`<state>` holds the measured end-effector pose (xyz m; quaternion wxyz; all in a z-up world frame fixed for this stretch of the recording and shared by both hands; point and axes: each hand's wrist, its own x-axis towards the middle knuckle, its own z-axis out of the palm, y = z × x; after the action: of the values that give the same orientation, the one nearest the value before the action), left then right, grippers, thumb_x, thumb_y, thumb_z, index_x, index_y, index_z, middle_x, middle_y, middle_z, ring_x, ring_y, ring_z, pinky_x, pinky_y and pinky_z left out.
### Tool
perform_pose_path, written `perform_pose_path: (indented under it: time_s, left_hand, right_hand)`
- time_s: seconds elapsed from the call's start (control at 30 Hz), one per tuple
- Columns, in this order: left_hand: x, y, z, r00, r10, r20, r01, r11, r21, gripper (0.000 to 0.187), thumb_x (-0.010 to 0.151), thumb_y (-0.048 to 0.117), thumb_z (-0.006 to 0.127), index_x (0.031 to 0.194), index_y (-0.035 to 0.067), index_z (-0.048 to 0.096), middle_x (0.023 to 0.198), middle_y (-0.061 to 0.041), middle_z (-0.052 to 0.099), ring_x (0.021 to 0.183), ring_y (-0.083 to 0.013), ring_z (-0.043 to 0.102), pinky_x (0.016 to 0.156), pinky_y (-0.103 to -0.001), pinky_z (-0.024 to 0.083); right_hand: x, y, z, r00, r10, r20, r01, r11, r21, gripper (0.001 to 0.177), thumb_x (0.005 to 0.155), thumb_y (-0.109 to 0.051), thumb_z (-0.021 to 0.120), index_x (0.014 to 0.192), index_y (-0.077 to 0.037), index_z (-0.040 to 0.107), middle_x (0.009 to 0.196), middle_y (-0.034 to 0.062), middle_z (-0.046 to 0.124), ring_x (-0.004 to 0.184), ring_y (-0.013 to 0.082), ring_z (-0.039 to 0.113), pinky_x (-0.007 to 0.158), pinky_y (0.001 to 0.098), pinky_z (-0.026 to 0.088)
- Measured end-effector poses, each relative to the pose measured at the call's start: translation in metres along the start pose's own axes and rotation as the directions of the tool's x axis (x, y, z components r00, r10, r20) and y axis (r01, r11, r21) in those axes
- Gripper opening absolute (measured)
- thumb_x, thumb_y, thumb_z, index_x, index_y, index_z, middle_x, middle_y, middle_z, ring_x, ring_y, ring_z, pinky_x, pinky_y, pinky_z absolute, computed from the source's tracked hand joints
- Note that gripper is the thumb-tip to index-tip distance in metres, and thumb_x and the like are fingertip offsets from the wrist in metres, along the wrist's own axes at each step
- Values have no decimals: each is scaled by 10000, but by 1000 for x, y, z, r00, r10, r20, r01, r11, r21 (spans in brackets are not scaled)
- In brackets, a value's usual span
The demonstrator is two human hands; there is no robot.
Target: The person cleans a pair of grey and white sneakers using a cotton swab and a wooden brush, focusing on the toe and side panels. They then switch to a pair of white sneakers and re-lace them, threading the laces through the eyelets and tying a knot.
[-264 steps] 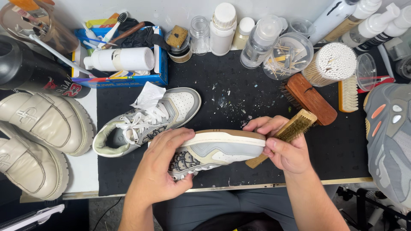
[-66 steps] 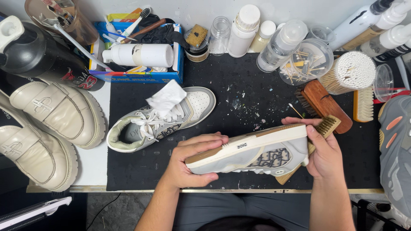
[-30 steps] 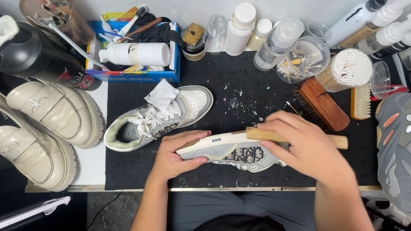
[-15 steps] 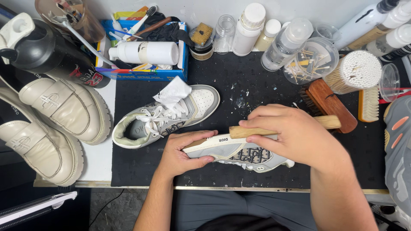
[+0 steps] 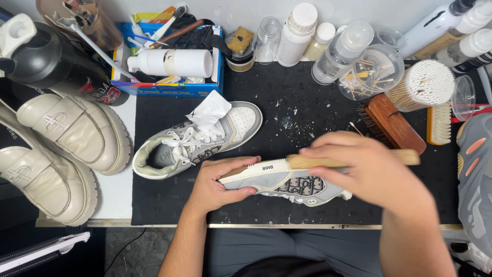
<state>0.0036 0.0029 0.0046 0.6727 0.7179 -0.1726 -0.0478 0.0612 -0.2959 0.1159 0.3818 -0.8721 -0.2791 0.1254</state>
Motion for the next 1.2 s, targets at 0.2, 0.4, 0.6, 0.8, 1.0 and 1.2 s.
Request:
perform_pose_path:
  time_s: [0.2,0.4,0.6,0.8,1.0,1.2]
  left_hand:
    - [0,0,1,1000,-21,1,21,1000,-15,586,740,149,894,1287,42,715,1243,-128,771,1114,-212,776,975,-308,599]
    - [-1,-1,1,1000,-12,-17,13,999,41,605,725,177,912,1284,51,715,1207,-109,786,1082,-197,782,946,-301,601]
    - [1,6,-6,999,-10,52,5,996,87,670,698,187,920,1311,55,684,1267,-108,756,1137,-190,755,983,-304,581]
    - [-9,-12,8,926,-338,-170,304,932,-197,594,752,139,877,1297,-6,691,1200,-131,764,1052,-161,720,939,-311,562]
    - [-30,-28,22,774,-606,-184,314,619,-720,455,950,165,681,1333,-77,640,1199,-166,735,1085,-197,689,970,-333,521]
    - [-44,-7,36,745,-608,-274,346,704,-620,557,912,189,666,1436,64,525,1386,-167,624,1262,-206,600,1053,-312,465]
  right_hand:
    - [0,0,13,993,-74,-97,71,997,-34,311,773,-191,821,1063,-91,769,991,1,729,859,191,698,730,303,553]
    - [27,-32,49,972,-229,-51,226,973,-51,316,778,-204,826,1079,-117,781,975,-1,724,854,213,669,733,334,547]
    - [-5,6,19,970,-106,-219,67,981,-180,319,784,-164,823,1095,-123,769,1030,32,727,938,215,694,815,322,552]
    - [-65,52,8,836,192,-515,-296,947,-127,367,877,-145,800,1222,-57,711,1114,86,710,943,219,697,846,301,540]
    - [-94,76,30,783,237,-575,-441,864,-244,350,887,-186,821,1205,-67,737,1094,83,715,976,255,683,864,338,534]
    - [-98,89,38,808,170,-564,-435,817,-378,343,842,-213,847,1149,-89,756,1063,42,730,1001,273,598,939,375,498]
